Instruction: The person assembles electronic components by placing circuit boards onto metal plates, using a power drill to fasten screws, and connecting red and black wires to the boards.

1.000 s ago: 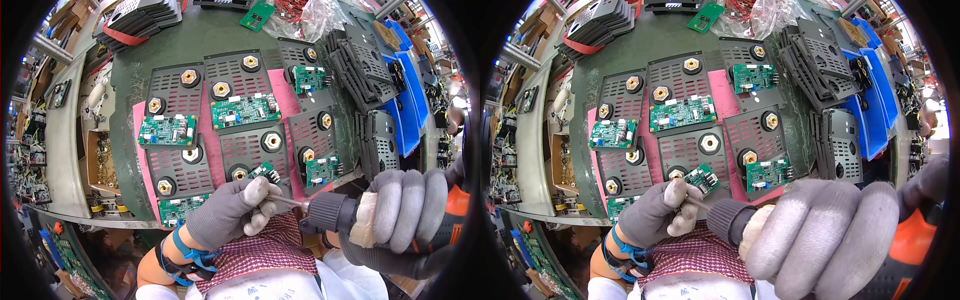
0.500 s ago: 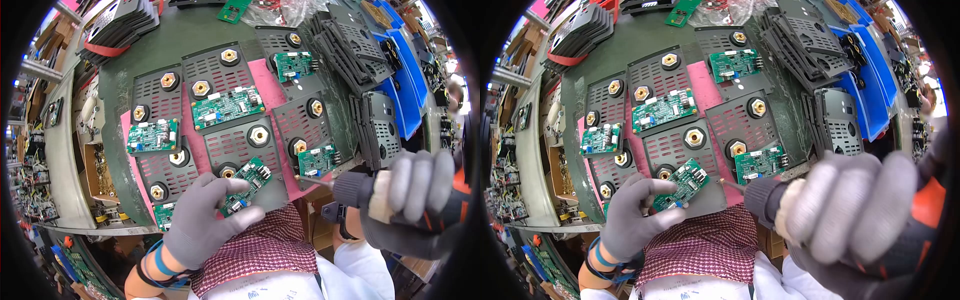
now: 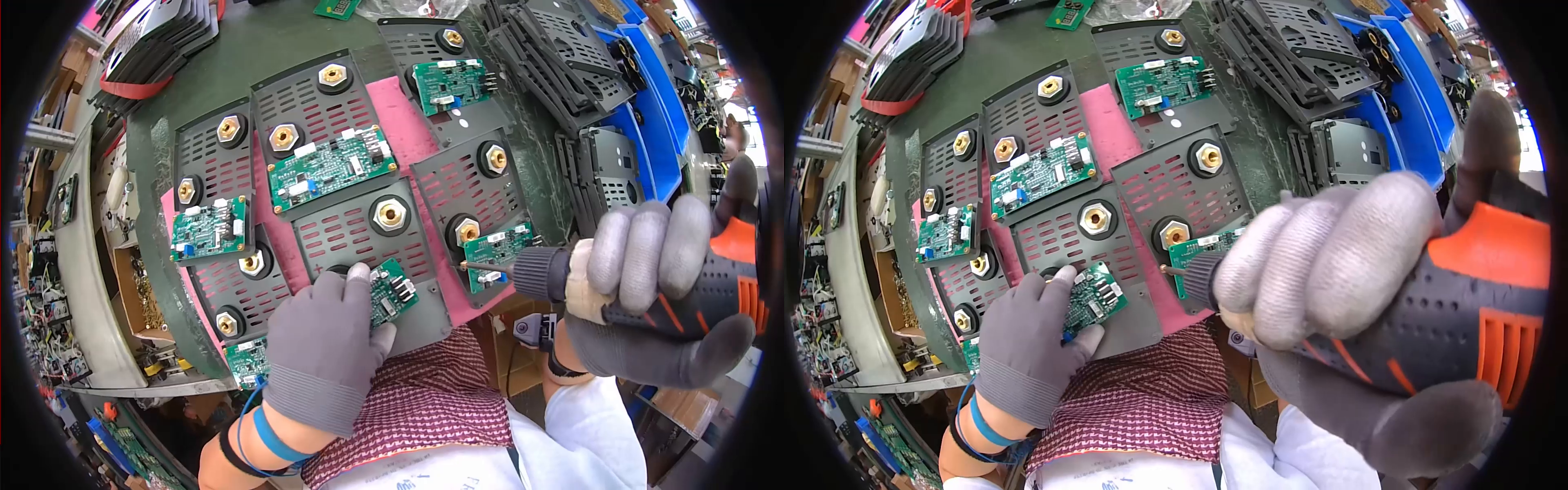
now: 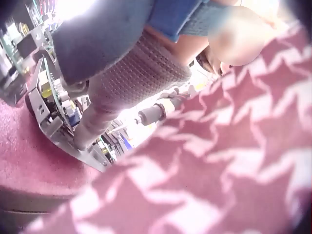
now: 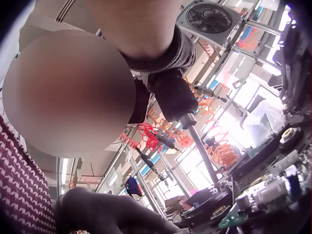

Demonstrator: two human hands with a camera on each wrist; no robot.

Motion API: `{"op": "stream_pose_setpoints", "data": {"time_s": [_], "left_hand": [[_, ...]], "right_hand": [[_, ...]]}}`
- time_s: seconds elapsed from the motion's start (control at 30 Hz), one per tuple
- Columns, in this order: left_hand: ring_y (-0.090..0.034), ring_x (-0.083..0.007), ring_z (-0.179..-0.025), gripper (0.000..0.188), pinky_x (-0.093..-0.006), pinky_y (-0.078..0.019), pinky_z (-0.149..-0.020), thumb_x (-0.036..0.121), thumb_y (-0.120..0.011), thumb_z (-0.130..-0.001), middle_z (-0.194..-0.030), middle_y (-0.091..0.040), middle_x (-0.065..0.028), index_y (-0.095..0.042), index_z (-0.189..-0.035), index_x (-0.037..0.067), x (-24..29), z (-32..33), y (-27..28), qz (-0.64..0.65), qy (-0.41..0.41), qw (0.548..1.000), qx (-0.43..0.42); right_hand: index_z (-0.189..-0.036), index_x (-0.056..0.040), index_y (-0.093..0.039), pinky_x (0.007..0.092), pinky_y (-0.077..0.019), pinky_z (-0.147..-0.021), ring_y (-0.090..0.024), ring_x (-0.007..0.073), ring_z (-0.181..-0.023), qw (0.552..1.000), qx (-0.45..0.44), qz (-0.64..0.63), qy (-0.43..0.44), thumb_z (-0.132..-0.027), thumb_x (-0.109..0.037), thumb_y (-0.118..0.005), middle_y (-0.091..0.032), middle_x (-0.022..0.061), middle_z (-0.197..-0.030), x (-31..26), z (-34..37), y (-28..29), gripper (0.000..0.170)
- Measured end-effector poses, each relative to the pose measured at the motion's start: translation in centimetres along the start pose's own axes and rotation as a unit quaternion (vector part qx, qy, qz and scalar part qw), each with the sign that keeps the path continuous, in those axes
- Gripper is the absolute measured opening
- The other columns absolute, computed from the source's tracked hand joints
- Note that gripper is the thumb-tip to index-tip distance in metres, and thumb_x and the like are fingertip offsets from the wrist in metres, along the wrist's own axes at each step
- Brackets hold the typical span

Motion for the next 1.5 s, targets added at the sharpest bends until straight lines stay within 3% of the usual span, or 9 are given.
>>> {"op": "stream_pose_setpoints", "data": {"time_s": [0.07, 0.17, 0.57, 1.1, 1.5], "left_hand": [[-0.058, -0.0255, -0.074, 0.057, -0.0372, -0.047, -0.062, 0.026, -0.073, -0.069, -0.085, -0.054, -0.0097, -0.055, -0.116, 0.001, 0.0, -0.1, 1.0, 0.029, -0.018, 0.999, 0.018], [-0.056, -0.0294, -0.07, 0.061, -0.039, -0.0462, -0.06, 0.024, -0.075, -0.066, -0.08, -0.053, -0.0112, -0.054, -0.119, 0.002, 0.8, 0.2, 1.2, 0.111, -0.058, 0.992, -0.027], [-0.054, -0.0283, -0.067, 0.063, -0.039, -0.0446, -0.058, 0.025, -0.075, -0.067, -0.078, -0.05, -0.0105, -0.052, -0.12, 0.002, 1.0, 0.2, -1.8, 0.128, -0.078, 0.987, -0.058], [-0.054, -0.0221, -0.069, 0.061, -0.0355, -0.0454, -0.059, 0.025, -0.074, -0.068, -0.075, -0.046, -0.0064, -0.05, -0.119, 0.002, 1.7, 0.8, -3.5, 0.037, -0.084, 0.996, 0.002], [-0.055, -0.0228, -0.07, 0.059, -0.0355, -0.0459, -0.06, 0.024, -0.072, -0.071, -0.076, -0.047, -0.0071, -0.048, -0.12, 0.001, 1.5, 0.7, -4.0, 0.056, -0.071, 0.996, -0.023]], "right_hand": [[-0.138, 0.0052, -0.019, 0.0227, -0.0389, -0.043, -0.044, 0.0057, -0.051, 1.0, 0.011, 0.0, -0.023, -0.088, -0.044, -0.057, -0.042, -0.0015, -0.07, 0.6, -0.1, 0.1, 0.08], [-0.139, 0.0043, -0.016, 0.0243, -0.042, -0.044, -0.045, 0.0071, -0.051, 0.999, 0.02, 0.007, -0.049, -0.087, -0.044, -0.058, -0.043, -0.001, -0.07, 1.2, 0.1, 0.3, 0.083], [-0.143, 0.0035, -0.005, 0.0269, -0.0507, -0.047, -0.048, 0.0108, -0.05, 0.996, 0.029, -0.01, -0.089, -0.088, -0.048, -0.058, -0.046, 0.001, -0.069, 2.3, 1.3, -0.5, 0.092], [-0.117, -0.0014, -0.021, 0.025, -0.0489, -0.046, -0.049, 0.0108, -0.049, 0.995, -0.002, -0.006, -0.098, -0.084, -0.044, -0.064, -0.047, 0.0004, -0.066, 2.9, 2.7, -1.2, 0.068], [-0.098, -0.0051, -0.034, 0.0236, -0.0475, -0.045, -0.049, 0.0108, -0.049, 0.994, -0.027, -0.024, -0.099, -0.082, -0.04, -0.068, -0.048, 0.0, -0.063, 2.5, 2.9, -1.8, 0.051]]}}
Point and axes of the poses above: each hand's wrist, its own z-axis away from the middle knuckle, its own y-axis out of the back of the hand, x = y × z, the point moved 6 cm from there along -z, towards the middle knuckle
